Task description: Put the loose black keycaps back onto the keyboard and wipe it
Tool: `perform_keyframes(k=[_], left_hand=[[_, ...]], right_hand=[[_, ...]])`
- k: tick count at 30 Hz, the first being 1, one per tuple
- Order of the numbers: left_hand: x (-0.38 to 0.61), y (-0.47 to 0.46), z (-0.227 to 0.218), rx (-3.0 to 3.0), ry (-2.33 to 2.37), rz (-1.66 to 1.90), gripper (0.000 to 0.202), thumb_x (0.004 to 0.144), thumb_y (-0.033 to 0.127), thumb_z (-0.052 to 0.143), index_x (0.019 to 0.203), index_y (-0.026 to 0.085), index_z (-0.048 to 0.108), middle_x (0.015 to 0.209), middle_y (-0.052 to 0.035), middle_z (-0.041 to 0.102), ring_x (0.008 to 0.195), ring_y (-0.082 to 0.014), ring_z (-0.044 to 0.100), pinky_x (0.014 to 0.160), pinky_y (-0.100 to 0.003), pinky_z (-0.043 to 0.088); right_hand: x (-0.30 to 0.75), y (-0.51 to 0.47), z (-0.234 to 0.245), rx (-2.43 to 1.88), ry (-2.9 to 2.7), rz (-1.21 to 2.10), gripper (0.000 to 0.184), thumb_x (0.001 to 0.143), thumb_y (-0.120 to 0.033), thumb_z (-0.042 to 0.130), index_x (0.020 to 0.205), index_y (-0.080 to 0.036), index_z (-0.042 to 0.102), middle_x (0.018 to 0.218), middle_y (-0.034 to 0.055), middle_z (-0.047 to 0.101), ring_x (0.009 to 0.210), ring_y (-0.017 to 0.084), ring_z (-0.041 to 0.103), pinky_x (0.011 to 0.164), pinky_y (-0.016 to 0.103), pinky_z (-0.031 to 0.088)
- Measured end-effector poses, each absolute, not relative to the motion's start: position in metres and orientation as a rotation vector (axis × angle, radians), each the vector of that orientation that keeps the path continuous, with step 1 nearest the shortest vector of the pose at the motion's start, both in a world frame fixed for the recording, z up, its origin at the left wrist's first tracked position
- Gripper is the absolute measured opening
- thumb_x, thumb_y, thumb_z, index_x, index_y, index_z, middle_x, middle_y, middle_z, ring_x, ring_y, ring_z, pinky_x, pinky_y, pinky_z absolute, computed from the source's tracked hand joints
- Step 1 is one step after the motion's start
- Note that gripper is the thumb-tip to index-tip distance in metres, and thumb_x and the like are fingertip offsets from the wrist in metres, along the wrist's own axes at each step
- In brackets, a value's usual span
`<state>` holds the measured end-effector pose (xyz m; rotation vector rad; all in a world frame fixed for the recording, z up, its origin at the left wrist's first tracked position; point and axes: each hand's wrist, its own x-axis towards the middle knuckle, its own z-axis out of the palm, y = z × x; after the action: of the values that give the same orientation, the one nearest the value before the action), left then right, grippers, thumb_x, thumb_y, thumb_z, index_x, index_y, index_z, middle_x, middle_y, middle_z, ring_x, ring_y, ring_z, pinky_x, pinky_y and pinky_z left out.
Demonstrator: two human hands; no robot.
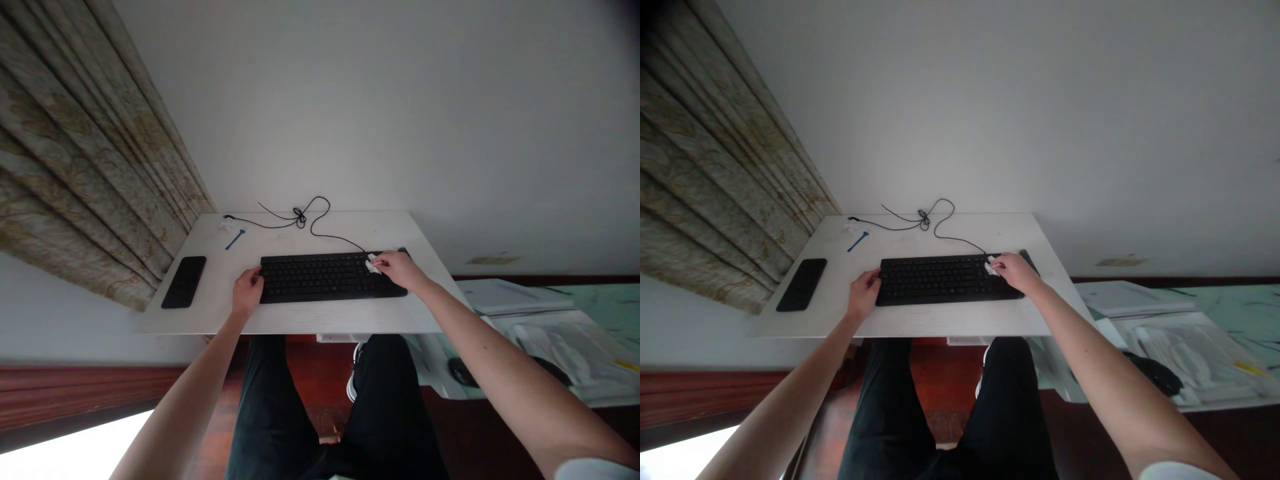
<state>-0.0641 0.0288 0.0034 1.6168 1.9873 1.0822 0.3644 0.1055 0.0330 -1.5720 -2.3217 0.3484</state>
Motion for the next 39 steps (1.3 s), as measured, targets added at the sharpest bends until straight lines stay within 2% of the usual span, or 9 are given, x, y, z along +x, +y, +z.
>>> perform_keyframes(k=[7, 19, 30, 39], left_hand=[[-0.065, 0.029, 0.004, 1.613, 1.973, 1.063, 0.039, 0.085, 0.022, 0.05, 0.119, 0.015, 0.069, 0.111, -0.0095, 0.073, 0.096, -0.0219, 0.069, 0.097, -0.038, 0.053], [-0.066, 0.029, -0.001, 1.643, 1.956, 1.09, 0.039, 0.085, 0.024, 0.051, 0.118, 0.016, 0.069, 0.11, -0.0095, 0.073, 0.094, -0.0228, 0.069, 0.095, -0.039, 0.053], [-0.066, 0.029, 0.003, 1.62, 1.972, 1.072, 0.039, 0.084, 0.024, 0.051, 0.118, 0.017, 0.07, 0.109, -0.0088, 0.073, 0.093, -0.0222, 0.069, 0.097, -0.039, 0.053], [-0.067, 0.029, 0.0, 1.643, 1.946, 1.092, 0.039, 0.084, 0.025, 0.051, 0.117, 0.016, 0.07, 0.109, -0.0095, 0.073, 0.095, -0.0229, 0.069, 0.097, -0.039, 0.053]], right_hand=[[0.348, 0.115, 0.035, -1.638, -2.283, 0.175, 0.023, 0.091, -0.016, 0.054, 0.085, -0.019, 0.075, 0.089, 0.0072, 0.074, 0.084, 0.02, 0.067, 0.083, 0.03, 0.048], [0.381, 0.03, 0.035, -1.436, -2.487, 0.469, 0.024, 0.094, -0.019, 0.049, 0.088, -0.021, 0.072, 0.092, 0.006, 0.07, 0.084, 0.02, 0.067, 0.078, 0.032, 0.049], [0.356, 0.101, 0.025, -1.67, -2.294, 0.079, 0.025, 0.091, -0.012, 0.048, 0.082, -0.018, 0.071, 0.088, 0.0084, 0.067, 0.084, 0.021, 0.064, 0.085, 0.033, 0.047], [0.367, 0.09, 0.021, -1.657, -2.306, 0.107, 0.023, 0.089, -0.013, 0.05, 0.08, -0.019, 0.07, 0.088, 0.0074, 0.068, 0.082, 0.021, 0.065, 0.08, 0.032, 0.049]])
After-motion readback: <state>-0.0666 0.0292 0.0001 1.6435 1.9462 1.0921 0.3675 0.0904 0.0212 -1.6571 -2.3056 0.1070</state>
